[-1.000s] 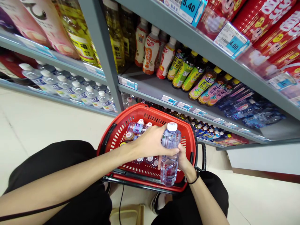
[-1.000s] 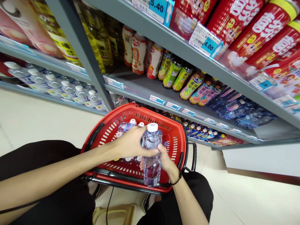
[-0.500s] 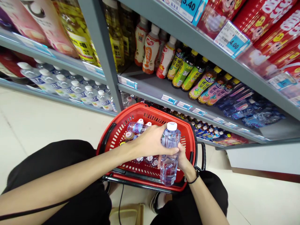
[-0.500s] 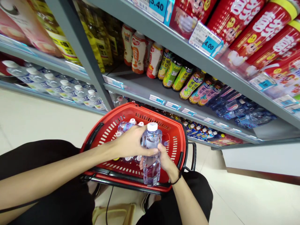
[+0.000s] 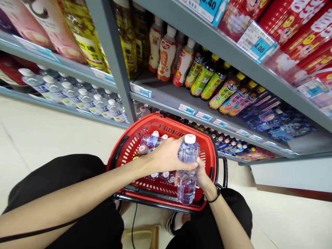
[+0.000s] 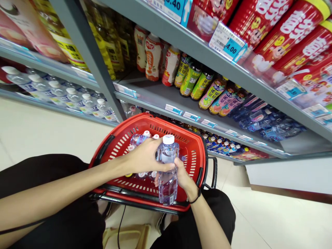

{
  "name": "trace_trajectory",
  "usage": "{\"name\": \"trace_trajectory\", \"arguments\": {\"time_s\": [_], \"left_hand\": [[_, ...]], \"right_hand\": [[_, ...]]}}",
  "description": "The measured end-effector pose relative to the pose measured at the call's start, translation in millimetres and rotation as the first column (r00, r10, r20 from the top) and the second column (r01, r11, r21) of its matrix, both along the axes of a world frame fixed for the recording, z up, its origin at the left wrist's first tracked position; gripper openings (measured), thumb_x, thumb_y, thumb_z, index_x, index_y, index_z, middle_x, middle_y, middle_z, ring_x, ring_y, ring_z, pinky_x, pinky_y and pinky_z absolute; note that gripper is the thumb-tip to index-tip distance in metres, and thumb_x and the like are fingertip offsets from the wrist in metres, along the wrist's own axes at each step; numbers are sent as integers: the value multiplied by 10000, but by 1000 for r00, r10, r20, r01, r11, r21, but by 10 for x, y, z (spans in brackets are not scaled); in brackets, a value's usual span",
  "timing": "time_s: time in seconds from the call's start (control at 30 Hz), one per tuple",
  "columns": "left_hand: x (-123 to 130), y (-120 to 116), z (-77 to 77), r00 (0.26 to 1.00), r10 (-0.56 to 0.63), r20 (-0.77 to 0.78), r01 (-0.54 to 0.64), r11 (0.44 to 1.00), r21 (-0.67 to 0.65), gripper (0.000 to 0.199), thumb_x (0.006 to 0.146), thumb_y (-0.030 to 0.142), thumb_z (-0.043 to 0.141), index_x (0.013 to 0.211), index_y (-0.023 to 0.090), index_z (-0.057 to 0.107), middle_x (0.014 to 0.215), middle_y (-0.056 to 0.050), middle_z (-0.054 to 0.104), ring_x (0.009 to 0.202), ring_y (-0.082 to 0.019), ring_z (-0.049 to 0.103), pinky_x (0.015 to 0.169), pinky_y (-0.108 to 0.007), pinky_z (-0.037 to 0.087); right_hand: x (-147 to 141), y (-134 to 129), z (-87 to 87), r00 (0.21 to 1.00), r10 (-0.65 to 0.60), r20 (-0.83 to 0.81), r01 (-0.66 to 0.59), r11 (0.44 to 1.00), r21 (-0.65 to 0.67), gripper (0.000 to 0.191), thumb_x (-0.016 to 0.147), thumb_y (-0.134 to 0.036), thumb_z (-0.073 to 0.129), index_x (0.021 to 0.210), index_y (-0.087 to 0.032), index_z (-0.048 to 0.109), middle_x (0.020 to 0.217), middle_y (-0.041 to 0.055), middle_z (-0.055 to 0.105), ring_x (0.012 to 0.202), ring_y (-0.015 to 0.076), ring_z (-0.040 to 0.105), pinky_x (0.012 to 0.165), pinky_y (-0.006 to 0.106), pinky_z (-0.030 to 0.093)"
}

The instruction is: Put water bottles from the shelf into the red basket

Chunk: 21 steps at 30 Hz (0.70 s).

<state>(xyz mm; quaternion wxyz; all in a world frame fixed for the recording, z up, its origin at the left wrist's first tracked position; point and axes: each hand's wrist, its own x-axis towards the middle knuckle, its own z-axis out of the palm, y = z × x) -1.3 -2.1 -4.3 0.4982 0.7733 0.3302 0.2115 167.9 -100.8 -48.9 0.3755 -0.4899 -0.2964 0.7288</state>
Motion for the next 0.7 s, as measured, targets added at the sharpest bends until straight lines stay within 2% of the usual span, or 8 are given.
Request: {"name": "trace_trajectory", "arguments": {"time_s": [0.1,0.2,0.33,0.43,0.5,0.57,0.63,0.7], "left_hand": [[-6,12,23,1000,-7,18,7,1000,-17,523,717,600,774,1037,200,670,801,-17,742,688,-202,684,635,-314,495],[9,39,23,994,11,111,6,989,-149,520,696,571,816,1018,185,685,839,-30,761,725,-203,699,660,-311,522],[41,142,8,944,226,238,-108,898,-426,457,685,485,855,946,142,703,866,-67,771,728,-199,697,666,-310,548],[15,296,20,868,400,293,-213,835,-507,436,685,444,868,951,133,717,883,-74,769,739,-194,693,676,-291,549],[-25,418,22,789,531,310,-325,788,-523,440,694,472,859,937,134,717,878,-76,761,739,-199,685,656,-273,534],[-65,530,4,691,656,302,-443,715,-541,455,697,515,843,899,130,710,846,-80,743,714,-204,665,627,-268,511],[-90,610,-33,621,730,286,-510,653,-560,451,698,534,828,851,130,699,813,-77,717,684,-200,637,621,-272,493],[-95,651,-69,597,753,278,-527,629,-572,432,712,534,813,820,133,692,800,-71,697,668,-190,619,634,-279,488]], "right_hand": [[-12,10,26,999,38,9,-38,999,-9,837,707,-937,499,1007,-183,705,703,97,706,708,295,715,600,402,607],[-45,50,139,999,30,-12,-30,999,-12,852,723,-947,462,1021,-186,701,720,103,710,722,300,715,600,401,604],[-63,119,341,991,-4,-137,0,1000,-28,785,816,-871,435,1036,-158,678,754,113,719,704,297,712,584,398,598],[-29,135,364,969,42,-244,-56,997,-51,708,842,-810,483,1042,-151,649,763,101,715,657,272,700,547,368,585],[-5,124,303,949,61,-309,-91,992,-83,669,862,-786,475,1033,-158,632,757,90,705,622,253,689,501,335,566],[3,110,221,930,64,-361,-113,987,-116,634,889,-760,443,980,-159,624,745,79,684,578,230,672,434,290,525],[-10,106,163,920,56,-387,-115,985,-130,613,911,-728,412,902,-151,621,739,68,657,535,200,651,384,254,479],[-35,114,150,922,32,-385,-85,989,-121,600,918,-706,417,872,-145,626,738,56,644,500,171,627,359,231,444]]}}
